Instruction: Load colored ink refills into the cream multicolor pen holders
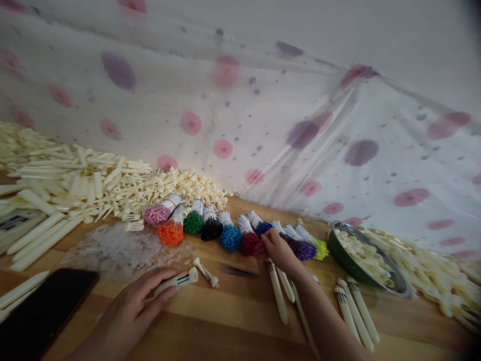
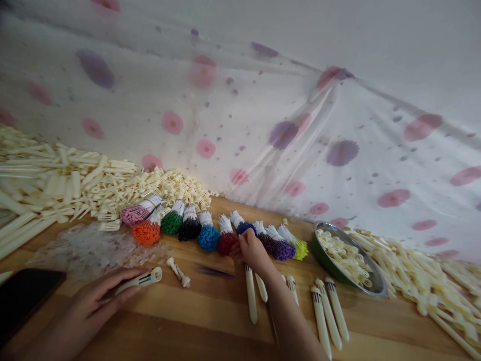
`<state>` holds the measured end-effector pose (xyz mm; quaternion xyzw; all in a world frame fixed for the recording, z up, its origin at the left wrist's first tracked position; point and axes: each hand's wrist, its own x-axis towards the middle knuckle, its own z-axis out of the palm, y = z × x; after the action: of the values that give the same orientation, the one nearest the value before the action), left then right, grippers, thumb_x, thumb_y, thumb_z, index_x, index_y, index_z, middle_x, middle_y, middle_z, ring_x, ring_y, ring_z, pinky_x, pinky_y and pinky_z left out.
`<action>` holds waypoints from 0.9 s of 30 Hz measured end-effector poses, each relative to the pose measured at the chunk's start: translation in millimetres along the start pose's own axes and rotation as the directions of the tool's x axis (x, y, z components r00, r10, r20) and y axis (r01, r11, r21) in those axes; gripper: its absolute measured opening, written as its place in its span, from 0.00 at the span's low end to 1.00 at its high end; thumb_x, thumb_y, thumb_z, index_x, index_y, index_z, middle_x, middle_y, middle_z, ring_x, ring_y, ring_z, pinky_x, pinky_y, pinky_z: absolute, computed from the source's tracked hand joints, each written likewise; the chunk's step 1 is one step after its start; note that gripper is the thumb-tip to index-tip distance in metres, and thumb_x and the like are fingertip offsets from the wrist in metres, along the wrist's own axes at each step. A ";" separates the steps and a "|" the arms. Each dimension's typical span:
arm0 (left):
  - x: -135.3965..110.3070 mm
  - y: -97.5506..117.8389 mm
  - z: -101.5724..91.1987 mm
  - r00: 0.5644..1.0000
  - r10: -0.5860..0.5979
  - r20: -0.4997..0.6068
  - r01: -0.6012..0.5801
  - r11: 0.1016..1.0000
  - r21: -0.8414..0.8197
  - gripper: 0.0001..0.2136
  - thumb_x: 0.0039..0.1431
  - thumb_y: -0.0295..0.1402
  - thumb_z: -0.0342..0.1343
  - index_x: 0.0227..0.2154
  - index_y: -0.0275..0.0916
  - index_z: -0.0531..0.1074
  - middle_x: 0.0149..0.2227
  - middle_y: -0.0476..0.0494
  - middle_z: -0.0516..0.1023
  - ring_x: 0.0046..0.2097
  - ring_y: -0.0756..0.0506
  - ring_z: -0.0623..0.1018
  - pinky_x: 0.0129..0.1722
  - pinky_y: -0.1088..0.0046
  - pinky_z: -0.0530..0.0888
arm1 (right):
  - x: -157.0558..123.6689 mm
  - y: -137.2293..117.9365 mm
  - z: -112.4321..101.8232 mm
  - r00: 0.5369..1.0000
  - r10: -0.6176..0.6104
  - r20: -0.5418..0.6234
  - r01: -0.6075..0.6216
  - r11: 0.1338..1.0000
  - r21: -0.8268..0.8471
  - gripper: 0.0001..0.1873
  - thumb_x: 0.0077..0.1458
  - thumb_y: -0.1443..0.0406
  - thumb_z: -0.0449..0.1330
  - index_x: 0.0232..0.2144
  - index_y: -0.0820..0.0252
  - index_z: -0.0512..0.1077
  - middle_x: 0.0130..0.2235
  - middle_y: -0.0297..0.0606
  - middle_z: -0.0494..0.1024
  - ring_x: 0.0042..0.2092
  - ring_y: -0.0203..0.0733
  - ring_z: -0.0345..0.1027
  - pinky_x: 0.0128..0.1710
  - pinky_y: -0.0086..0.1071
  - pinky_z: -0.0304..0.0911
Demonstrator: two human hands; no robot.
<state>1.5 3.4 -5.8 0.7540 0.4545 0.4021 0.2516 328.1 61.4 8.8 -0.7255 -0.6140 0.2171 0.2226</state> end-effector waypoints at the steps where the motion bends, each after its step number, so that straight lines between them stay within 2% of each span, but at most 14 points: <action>1: -0.2 0.2 0.1 1.000 0.002 -0.003 -0.002 1.000 0.004 0.10 0.54 0.34 0.54 0.39 0.49 0.74 0.40 0.54 0.82 0.41 0.48 0.81 0.38 0.81 0.76 | 0.1 -0.7 2.0 1.000 0.006 -0.002 -0.006 0.999 0.037 0.09 0.60 0.70 0.39 0.32 0.56 0.57 0.23 0.34 0.76 0.23 0.39 0.72 0.22 0.29 0.63; 5: -3.1 -1.5 1.1 1.000 -0.011 -0.003 0.011 1.000 -0.026 0.09 0.54 0.34 0.54 0.39 0.49 0.74 0.40 0.54 0.82 0.40 0.48 0.81 0.36 0.81 0.77 | -4.5 -5.3 7.5 0.999 0.012 -0.048 -0.005 0.991 0.137 0.09 0.58 0.70 0.40 0.29 0.55 0.56 0.26 0.35 0.77 0.25 0.40 0.73 0.25 0.32 0.66; 9: -4.6 -3.7 1.7 1.000 -0.020 0.009 0.020 0.999 -0.029 0.10 0.55 0.34 0.54 0.39 0.49 0.74 0.40 0.53 0.82 0.41 0.47 0.81 0.37 0.80 0.77 | -14.3 -3.2 6.1 0.993 0.007 -0.118 0.011 0.988 0.154 0.08 0.57 0.68 0.43 0.27 0.54 0.56 0.29 0.37 0.78 0.28 0.41 0.74 0.27 0.33 0.66; 13: -3.2 -3.3 0.7 1.000 -0.016 -0.002 0.016 1.000 -0.021 0.10 0.55 0.34 0.53 0.39 0.49 0.74 0.40 0.53 0.82 0.41 0.47 0.81 0.38 0.79 0.77 | -30.7 1.0 -13.5 0.983 0.003 -0.184 0.015 0.995 0.097 0.08 0.57 0.66 0.47 0.25 0.55 0.57 0.29 0.39 0.78 0.28 0.43 0.73 0.28 0.33 0.65; 16: -2.7 -3.8 -0.2 0.999 -0.017 0.030 0.018 1.000 -0.020 0.10 0.55 0.34 0.54 0.40 0.50 0.74 0.41 0.53 0.82 0.41 0.47 0.81 0.39 0.78 0.76 | -51.6 -9.7 -34.1 0.976 -0.025 -0.218 0.035 0.999 0.040 0.07 0.56 0.64 0.50 0.26 0.56 0.60 0.26 0.38 0.77 0.24 0.42 0.71 0.27 0.33 0.63; 17: -2.8 -4.3 -0.2 0.999 -0.024 0.037 0.025 0.999 -0.023 0.11 0.54 0.34 0.55 0.40 0.50 0.74 0.41 0.53 0.82 0.41 0.47 0.81 0.39 0.78 0.76 | -60.0 -16.7 -38.9 0.975 -0.061 -0.215 0.069 0.997 0.032 0.07 0.57 0.62 0.50 0.27 0.56 0.62 0.27 0.36 0.77 0.25 0.41 0.70 0.27 0.32 0.63; 18: -3.0 -4.7 0.0 0.999 -0.033 0.038 0.034 0.999 -0.027 0.11 0.53 0.34 0.56 0.40 0.50 0.74 0.41 0.53 0.82 0.41 0.47 0.81 0.39 0.78 0.76 | -68.6 -24.9 -41.9 0.968 -0.153 -0.197 0.160 0.987 0.018 0.08 0.57 0.61 0.50 0.28 0.56 0.64 0.26 0.35 0.76 0.25 0.40 0.70 0.27 0.30 0.63; 20: -3.5 -5.5 0.6 0.998 -0.051 0.040 0.053 0.998 -0.038 0.11 0.51 0.34 0.57 0.39 0.50 0.75 0.40 0.53 0.82 0.41 0.46 0.81 0.38 0.78 0.77 | -85.0 -41.8 -42.6 0.922 -0.348 -0.169 0.355 0.935 0.012 0.09 0.59 0.60 0.50 0.29 0.56 0.66 0.24 0.33 0.75 0.23 0.37 0.69 0.25 0.27 0.62; 23: -4.1 -4.9 0.9 0.997 -0.055 0.053 0.057 0.998 -0.037 0.11 0.52 0.33 0.56 0.39 0.50 0.75 0.40 0.53 0.82 0.41 0.46 0.81 0.38 0.77 0.77 | -102.2 -60.1 -35.4 0.802 -0.578 -0.149 0.580 0.814 -0.034 0.07 0.59 0.65 0.51 0.30 0.57 0.67 0.23 0.31 0.74 0.23 0.33 0.67 0.24 0.24 0.60; 25: -4.5 -3.3 0.4 0.998 -0.034 0.052 0.035 0.999 -0.018 0.11 0.54 0.33 0.55 0.40 0.50 0.75 0.41 0.52 0.82 0.42 0.46 0.80 0.40 0.77 0.76 | -106.8 -64.4 -30.5 0.746 -0.648 -0.154 0.646 0.760 -0.069 0.05 0.59 0.67 0.52 0.32 0.57 0.67 0.23 0.30 0.73 0.23 0.32 0.67 0.23 0.23 0.59; 27: -4.7 -0.9 -0.4 0.998 0.004 0.062 -0.004 1.000 0.001 0.12 0.54 0.33 0.55 0.41 0.51 0.75 0.43 0.52 0.81 0.43 0.46 0.80 0.42 0.76 0.75 | -107.3 -64.2 -27.7 0.724 -0.674 -0.144 0.669 0.738 -0.092 0.04 0.59 0.68 0.52 0.33 0.56 0.67 0.23 0.30 0.73 0.23 0.32 0.67 0.23 0.23 0.58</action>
<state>-0.5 -0.4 -8.0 0.7672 0.4451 0.3788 0.2641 277.1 -36.7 73.5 -0.4733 -0.8174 0.0498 0.3247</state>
